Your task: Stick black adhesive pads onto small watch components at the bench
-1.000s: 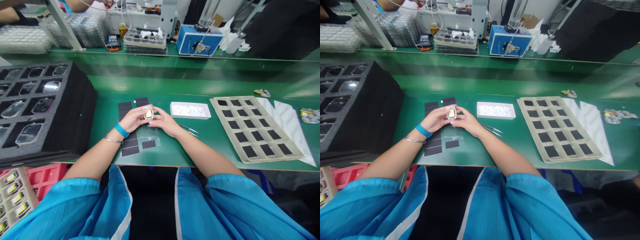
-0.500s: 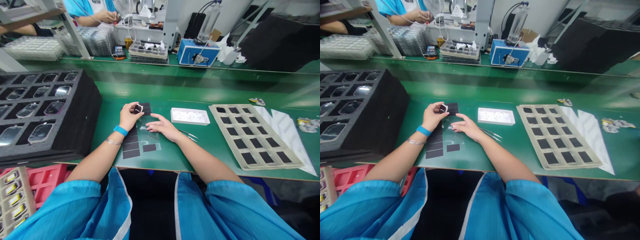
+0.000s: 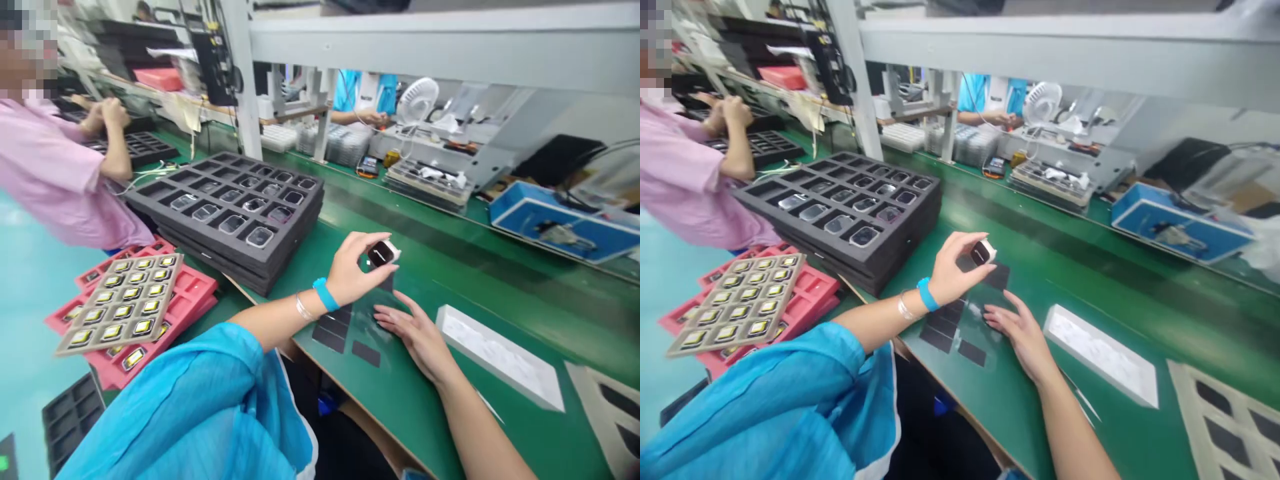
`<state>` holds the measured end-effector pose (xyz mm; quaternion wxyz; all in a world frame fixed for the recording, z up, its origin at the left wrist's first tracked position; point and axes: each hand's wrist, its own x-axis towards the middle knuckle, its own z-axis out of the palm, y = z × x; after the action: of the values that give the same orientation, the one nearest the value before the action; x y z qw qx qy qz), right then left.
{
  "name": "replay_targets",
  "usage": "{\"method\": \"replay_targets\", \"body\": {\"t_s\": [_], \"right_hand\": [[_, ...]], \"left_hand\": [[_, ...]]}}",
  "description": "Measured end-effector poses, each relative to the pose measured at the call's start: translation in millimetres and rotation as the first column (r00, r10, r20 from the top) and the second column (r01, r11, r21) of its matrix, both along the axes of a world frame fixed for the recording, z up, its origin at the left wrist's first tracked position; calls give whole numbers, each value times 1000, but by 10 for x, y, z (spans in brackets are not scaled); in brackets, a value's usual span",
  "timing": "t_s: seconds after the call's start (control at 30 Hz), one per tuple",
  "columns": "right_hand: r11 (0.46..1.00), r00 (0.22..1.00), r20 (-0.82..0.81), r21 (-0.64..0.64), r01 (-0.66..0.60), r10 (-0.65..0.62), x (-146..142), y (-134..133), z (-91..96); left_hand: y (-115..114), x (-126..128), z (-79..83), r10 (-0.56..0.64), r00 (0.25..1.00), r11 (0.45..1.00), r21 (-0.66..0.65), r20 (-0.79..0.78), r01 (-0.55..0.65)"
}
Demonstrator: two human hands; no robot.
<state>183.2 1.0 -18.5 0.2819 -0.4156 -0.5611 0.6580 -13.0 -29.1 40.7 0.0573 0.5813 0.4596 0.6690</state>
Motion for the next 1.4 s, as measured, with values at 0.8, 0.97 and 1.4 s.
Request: {"method": "replay_targets", "body": {"t_s": [0.8, 0.97, 1.4], "right_hand": [[999, 989, 146, 33, -15, 10, -55, -61, 95], [999, 986, 162, 26, -36, 31, -25, -12, 48], [742, 898, -227, 507, 439, -376, 13, -9, 322]], "left_hand": [[-1472, -3618, 462, 817, 443, 334, -322, -369, -886], [-1504, -3372, 563, 808, 407, 268, -350, -427, -898], [-773, 29, 444, -12, 801, 997, 50, -599, 52]]}}
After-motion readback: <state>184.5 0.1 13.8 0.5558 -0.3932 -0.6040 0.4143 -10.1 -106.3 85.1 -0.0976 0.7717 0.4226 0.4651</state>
